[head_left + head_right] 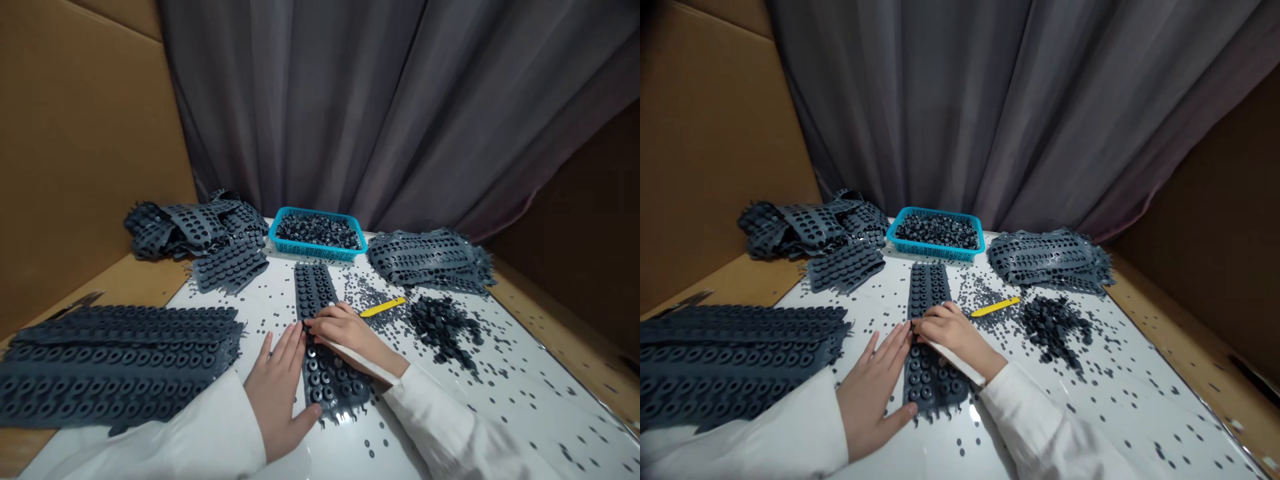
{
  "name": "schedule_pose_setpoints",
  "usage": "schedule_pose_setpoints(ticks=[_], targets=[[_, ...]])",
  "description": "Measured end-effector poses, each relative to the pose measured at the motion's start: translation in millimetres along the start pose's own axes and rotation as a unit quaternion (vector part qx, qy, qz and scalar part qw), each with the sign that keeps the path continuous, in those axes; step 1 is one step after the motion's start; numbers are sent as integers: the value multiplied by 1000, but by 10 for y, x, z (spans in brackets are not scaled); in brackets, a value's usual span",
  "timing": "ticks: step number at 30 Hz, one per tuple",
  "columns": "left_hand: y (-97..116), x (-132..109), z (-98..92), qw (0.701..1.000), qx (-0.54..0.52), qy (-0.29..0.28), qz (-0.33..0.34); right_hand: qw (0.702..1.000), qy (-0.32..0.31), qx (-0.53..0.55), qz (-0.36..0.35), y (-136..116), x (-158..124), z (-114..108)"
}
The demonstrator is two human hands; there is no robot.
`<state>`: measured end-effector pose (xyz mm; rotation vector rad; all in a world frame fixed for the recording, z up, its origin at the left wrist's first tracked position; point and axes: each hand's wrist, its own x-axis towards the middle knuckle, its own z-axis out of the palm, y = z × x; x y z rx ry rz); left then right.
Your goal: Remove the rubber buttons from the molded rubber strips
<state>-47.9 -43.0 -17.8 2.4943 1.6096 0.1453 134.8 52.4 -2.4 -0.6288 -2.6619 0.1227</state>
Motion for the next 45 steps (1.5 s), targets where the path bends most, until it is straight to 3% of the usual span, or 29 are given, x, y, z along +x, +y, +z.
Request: schedule_pose_setpoints(ticks=[22, 31, 45], targets=[[-5, -2, -13, 1000, -5, -7, -2, 976, 42, 179, 116, 11, -83, 5], [-15, -2, 12, 1000, -5, 1, 1, 974, 58, 179, 127, -3, -68, 19], [9, -4, -30, 1000, 5, -9, -7, 946, 170, 193, 196, 97, -98, -27]])
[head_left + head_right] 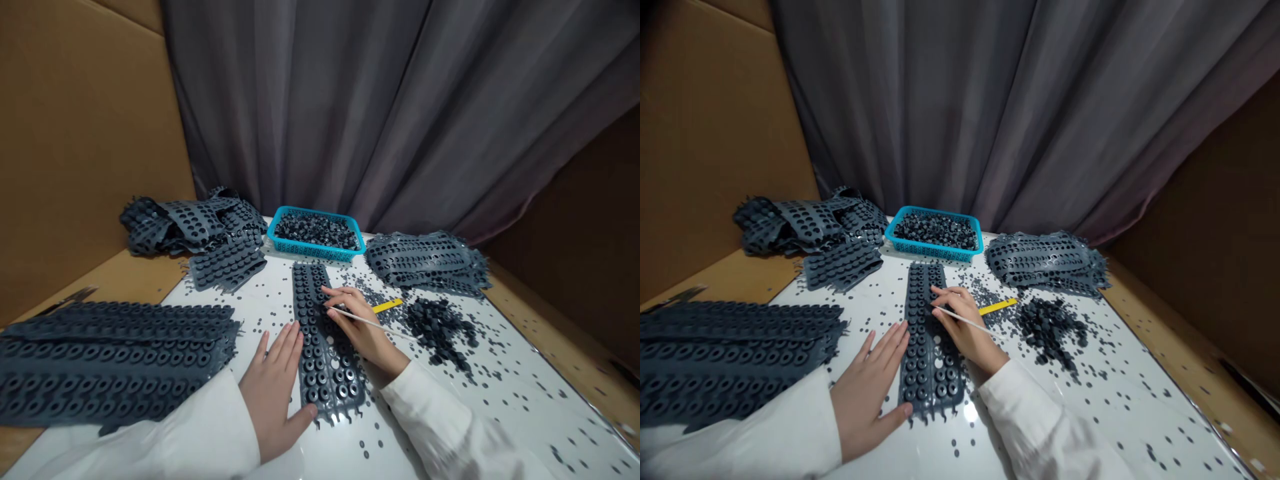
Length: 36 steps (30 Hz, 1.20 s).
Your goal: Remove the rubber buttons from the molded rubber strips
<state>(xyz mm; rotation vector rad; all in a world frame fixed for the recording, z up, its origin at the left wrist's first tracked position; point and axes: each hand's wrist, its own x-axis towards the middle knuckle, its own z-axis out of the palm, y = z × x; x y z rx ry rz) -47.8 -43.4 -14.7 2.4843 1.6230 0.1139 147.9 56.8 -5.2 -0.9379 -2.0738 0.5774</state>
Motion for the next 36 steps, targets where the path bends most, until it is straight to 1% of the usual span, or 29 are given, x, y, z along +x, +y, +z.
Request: schedule_pose_setpoints(ticks=[2, 5, 9, 15, 21, 28, 32, 36], targets=[[-2, -1, 10, 1000, -2, 5, -1, 1000, -21, 19, 5, -7, -11, 33], [-11, -4, 32, 1000, -4, 12, 4, 996, -75, 44, -1, -34, -30, 79], [-20, -8, 52, 1000, -8, 18, 3, 993, -115, 19, -12, -52, -35, 100], [-17, -5, 45, 1000, -2, 15, 4, 992, -120, 7, -29, -35, -17, 95], [-10, 0, 33, 1000, -1, 13, 3, 988, -141, -35, -56, -25, 24, 101], [-13, -1, 26, 1000, -5, 13, 6, 980, -161, -79, -89, -7, 48, 44], [-8, -2, 27, 1000, 1, 13, 2, 970, -163, -129, -124, -4, 48, 61], [-4, -3, 28, 1000, 4, 12, 2, 956, -158, -174, -174, 45, 59, 100]])
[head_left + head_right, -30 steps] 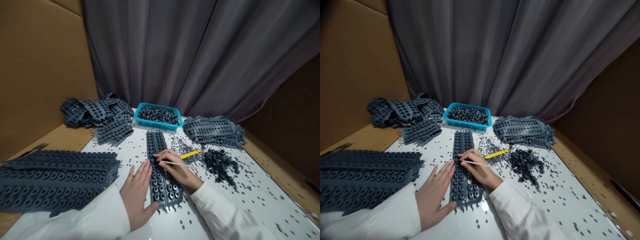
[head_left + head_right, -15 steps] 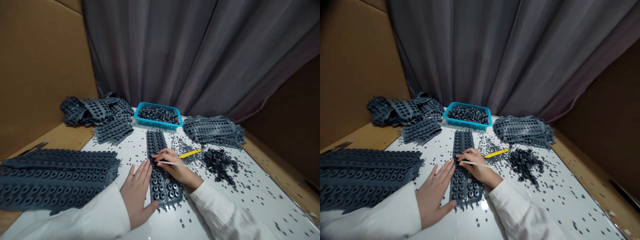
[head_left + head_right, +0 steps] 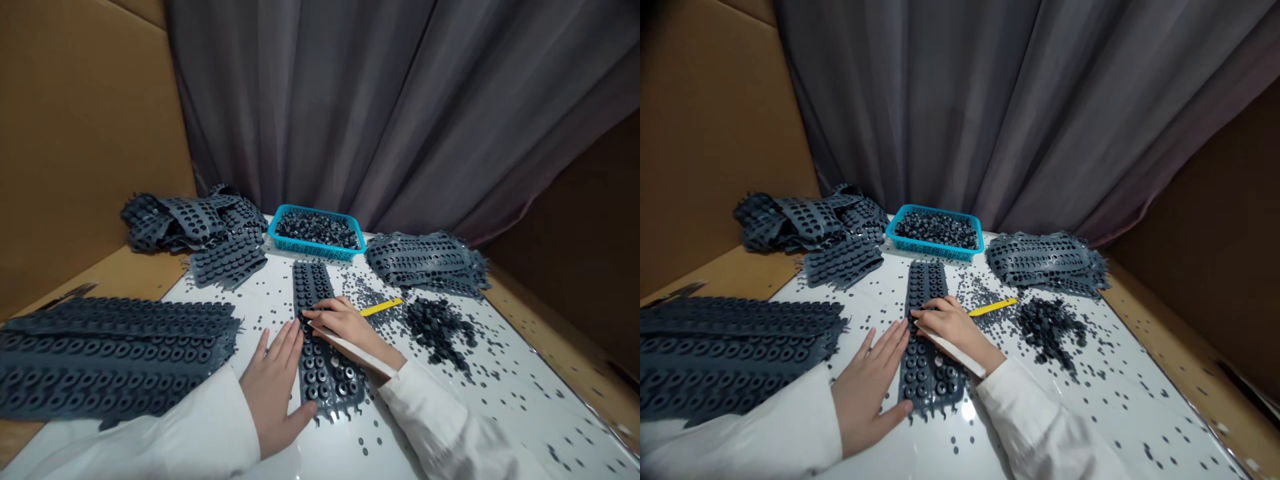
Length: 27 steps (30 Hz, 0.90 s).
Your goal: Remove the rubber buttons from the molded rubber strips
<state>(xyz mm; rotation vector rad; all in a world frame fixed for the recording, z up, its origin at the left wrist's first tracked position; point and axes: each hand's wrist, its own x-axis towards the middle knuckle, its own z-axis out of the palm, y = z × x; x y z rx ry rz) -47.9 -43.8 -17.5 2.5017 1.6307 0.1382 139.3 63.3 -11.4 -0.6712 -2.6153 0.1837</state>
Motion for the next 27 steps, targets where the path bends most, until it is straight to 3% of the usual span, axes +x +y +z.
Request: schedule_pose_setpoints(ticks=[7, 11, 16, 20, 27], targets=[[1, 1, -2, 1000, -12, -1, 1, 996, 22, -74, -37, 58, 67, 64], [-1, -1, -3, 1000, -16, -3, 1, 996, 33, -76, 20, 69, 132, 24], [-6, 0, 3, 1000, -20, -2, 2, 988, 77, 71, 117, 60, 141, -62], [-10, 2, 0, 1000, -26, -2, 3, 977, 46, 178, 110, 24, 105, -55], [-12, -1, -2, 1000, -31, 2, 3, 974, 41, 196, 106, 29, 74, -13]])
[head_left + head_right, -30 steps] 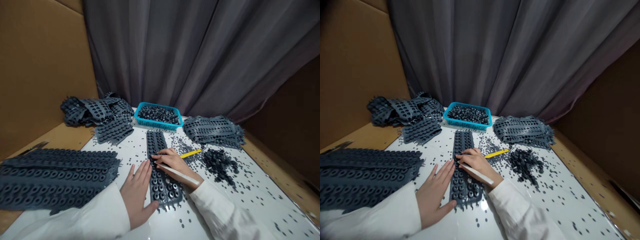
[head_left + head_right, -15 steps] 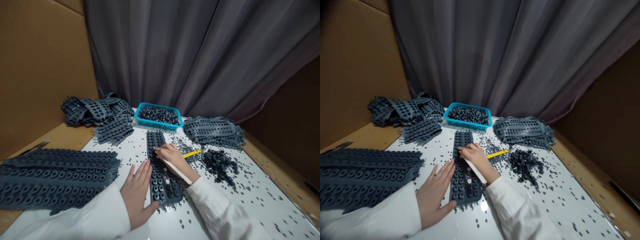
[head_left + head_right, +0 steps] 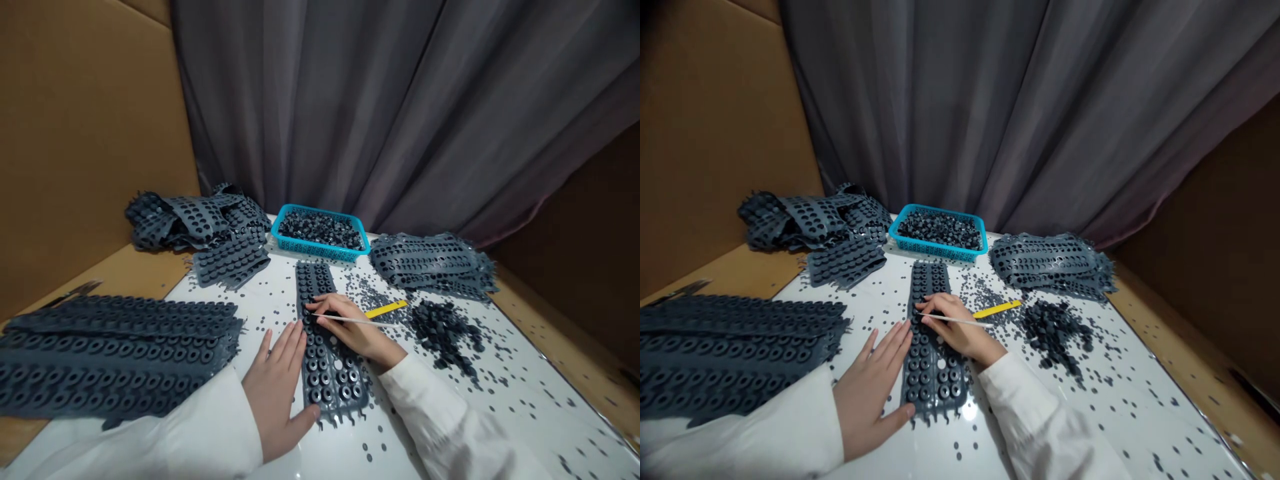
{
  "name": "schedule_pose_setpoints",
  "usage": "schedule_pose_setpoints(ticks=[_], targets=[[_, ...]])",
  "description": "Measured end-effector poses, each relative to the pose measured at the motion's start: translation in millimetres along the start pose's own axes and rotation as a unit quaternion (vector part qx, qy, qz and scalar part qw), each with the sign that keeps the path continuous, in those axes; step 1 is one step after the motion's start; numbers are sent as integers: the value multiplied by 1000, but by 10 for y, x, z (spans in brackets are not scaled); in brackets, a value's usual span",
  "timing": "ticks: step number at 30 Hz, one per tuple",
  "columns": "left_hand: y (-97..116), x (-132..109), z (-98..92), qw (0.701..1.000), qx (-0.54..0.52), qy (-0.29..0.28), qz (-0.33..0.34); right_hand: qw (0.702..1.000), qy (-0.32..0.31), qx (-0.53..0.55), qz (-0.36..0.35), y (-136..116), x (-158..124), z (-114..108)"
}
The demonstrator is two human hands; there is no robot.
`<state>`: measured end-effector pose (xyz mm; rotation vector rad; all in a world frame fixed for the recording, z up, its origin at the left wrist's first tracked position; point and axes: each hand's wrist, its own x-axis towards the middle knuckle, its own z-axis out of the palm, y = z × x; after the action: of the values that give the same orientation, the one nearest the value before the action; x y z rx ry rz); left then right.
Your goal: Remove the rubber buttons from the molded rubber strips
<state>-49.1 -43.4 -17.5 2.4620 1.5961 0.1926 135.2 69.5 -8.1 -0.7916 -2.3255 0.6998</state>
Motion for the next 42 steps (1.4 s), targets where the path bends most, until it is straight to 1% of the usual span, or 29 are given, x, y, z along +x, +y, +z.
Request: schedule_pose_setpoints(ticks=[5, 10, 13, 15, 18, 21, 23, 25, 29, 38, 42], targets=[[2, 1, 1, 1000, 1, -5, -1, 996, -35, -77, -33, -22, 29, -25], [11, 4, -9, 1000, 6, -10, -6, 985, -45, -158, -53, -29, 69, -10], [20, 6, -23, 1000, 10, -16, -7, 978, -46, -198, -48, 5, 92, 13], [26, 7, -29, 1000, 11, -17, -8, 976, -33, -215, -33, 38, 101, 22], [26, 9, -24, 1000, 7, -14, -9, 982, 14, -190, -3, 78, 98, 17], [14, 7, -10, 1000, 1, -9, -5, 993, 50, -105, 8, 81, 78, 4], [6, 6, 0, 1000, 0, -8, -2, 997, 43, -63, 5, 62, 67, 3], [1, 4, 7, 1000, 1, -8, -2, 998, 21, -50, 4, 44, 64, 10], [3, 3, 13, 1000, 4, -6, -6, 998, -4, -61, 2, 48, 75, 27], [5, 6, 16, 1000, 11, -7, -1, 989, -18, -143, -24, 110, 203, 26], [-6, 4, 41, 1000, 20, -3, 8, 984, -8, -177, -35, 165, 292, 36]])
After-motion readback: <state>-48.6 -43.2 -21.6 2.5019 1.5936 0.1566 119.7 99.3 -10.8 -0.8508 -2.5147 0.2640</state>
